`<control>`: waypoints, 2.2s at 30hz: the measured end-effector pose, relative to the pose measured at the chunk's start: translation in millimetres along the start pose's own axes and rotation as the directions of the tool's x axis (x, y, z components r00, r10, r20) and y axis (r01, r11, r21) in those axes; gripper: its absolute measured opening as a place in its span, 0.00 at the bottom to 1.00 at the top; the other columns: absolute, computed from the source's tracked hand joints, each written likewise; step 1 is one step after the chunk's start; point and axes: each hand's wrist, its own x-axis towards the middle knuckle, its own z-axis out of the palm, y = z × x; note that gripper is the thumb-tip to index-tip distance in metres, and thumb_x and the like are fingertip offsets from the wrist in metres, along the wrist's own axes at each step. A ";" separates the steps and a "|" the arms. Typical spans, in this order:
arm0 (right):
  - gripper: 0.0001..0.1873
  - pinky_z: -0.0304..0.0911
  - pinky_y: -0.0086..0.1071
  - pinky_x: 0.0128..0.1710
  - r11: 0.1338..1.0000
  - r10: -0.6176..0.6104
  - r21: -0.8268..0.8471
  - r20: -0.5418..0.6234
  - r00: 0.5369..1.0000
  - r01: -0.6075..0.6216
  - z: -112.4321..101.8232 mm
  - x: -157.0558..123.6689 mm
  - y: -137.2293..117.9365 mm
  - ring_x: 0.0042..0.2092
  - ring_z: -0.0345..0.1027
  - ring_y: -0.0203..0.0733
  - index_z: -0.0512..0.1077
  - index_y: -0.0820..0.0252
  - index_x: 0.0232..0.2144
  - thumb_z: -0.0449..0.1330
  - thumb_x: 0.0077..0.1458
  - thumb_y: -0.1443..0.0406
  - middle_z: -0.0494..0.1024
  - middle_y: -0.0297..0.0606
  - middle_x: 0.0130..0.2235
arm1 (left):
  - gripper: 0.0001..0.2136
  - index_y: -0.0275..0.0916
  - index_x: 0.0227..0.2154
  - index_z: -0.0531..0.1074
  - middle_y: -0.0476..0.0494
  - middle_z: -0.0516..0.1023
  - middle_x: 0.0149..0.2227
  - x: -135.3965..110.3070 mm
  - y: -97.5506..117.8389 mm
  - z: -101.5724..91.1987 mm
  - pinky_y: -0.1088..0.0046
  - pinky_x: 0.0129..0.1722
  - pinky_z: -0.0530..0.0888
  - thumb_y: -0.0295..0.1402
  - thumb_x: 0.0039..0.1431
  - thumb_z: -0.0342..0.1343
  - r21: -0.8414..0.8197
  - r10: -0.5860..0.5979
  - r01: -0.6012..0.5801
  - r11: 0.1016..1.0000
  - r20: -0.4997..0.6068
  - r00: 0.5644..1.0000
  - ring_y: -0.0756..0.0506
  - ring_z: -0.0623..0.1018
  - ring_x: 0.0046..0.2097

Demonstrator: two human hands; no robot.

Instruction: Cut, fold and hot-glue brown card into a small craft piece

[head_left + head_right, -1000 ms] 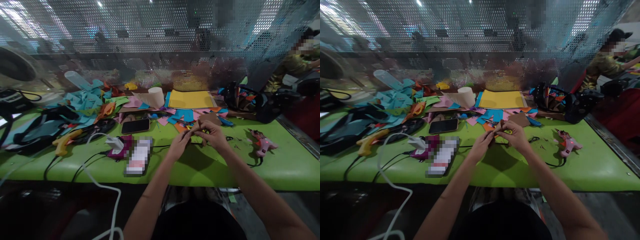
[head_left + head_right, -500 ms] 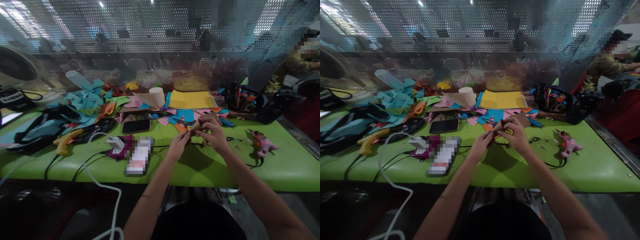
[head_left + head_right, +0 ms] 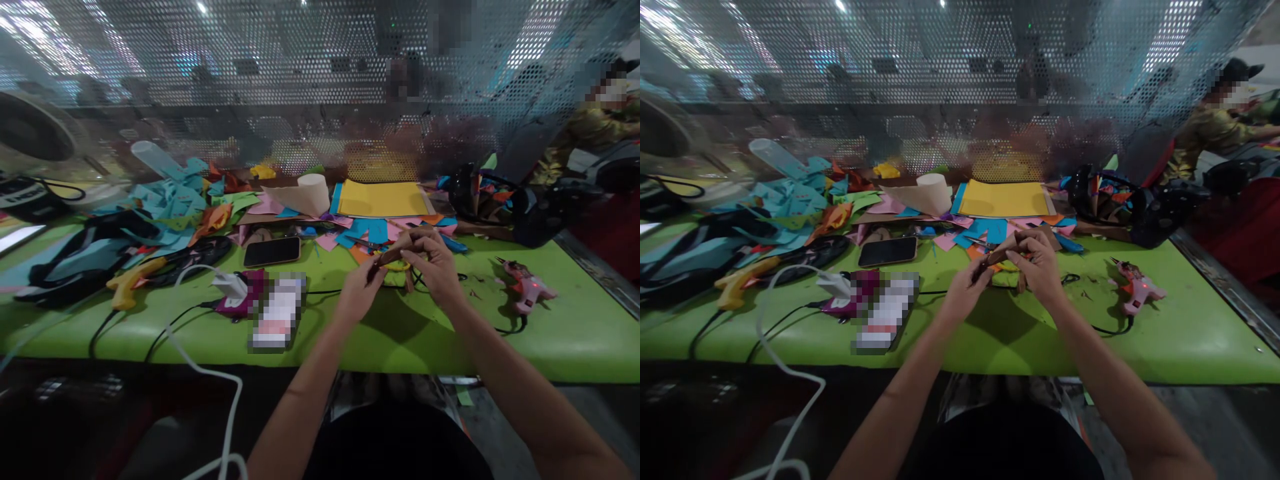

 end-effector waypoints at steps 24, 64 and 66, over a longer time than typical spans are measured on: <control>0.04 0.62 0.41 0.50 0.994 0.034 0.100 0.055 0.998 -0.040 -2.7 -0.1 1.6 0.49 0.67 0.46 0.74 0.54 0.27 0.65 0.52 0.64 0.71 0.37 0.43 | 0.19 0.33 0.34 0.79 0.43 0.78 0.27 -1.0 8.9 -10.4 0.78 0.23 0.63 0.46 0.51 0.64 -0.628 -0.250 0.366 0.687 0.268 0.930 0.51 0.73 0.27; 0.04 0.65 0.40 0.45 1.000 -0.017 -0.005 0.183 0.983 0.018 -1.6 0.0 -0.8 0.45 0.67 0.47 0.81 0.54 0.30 0.66 0.52 0.61 0.72 0.38 0.38 | 0.12 0.39 0.36 0.76 0.49 0.70 0.26 -0.6 -1.4 -1.0 0.75 0.31 0.60 0.35 0.64 0.47 0.033 0.025 -0.027 0.999 0.054 0.998 0.49 0.65 0.28; 0.05 0.65 0.39 0.44 1.000 -0.011 -0.013 0.182 0.983 0.014 -1.4 0.4 1.1 0.44 0.66 0.46 0.81 0.53 0.29 0.66 0.53 0.61 0.72 0.38 0.36 | 0.12 0.39 0.34 0.76 0.50 0.70 0.25 -0.4 -0.7 -1.7 0.75 0.30 0.59 0.35 0.64 0.49 0.042 0.016 -0.018 0.999 0.049 0.999 0.49 0.65 0.27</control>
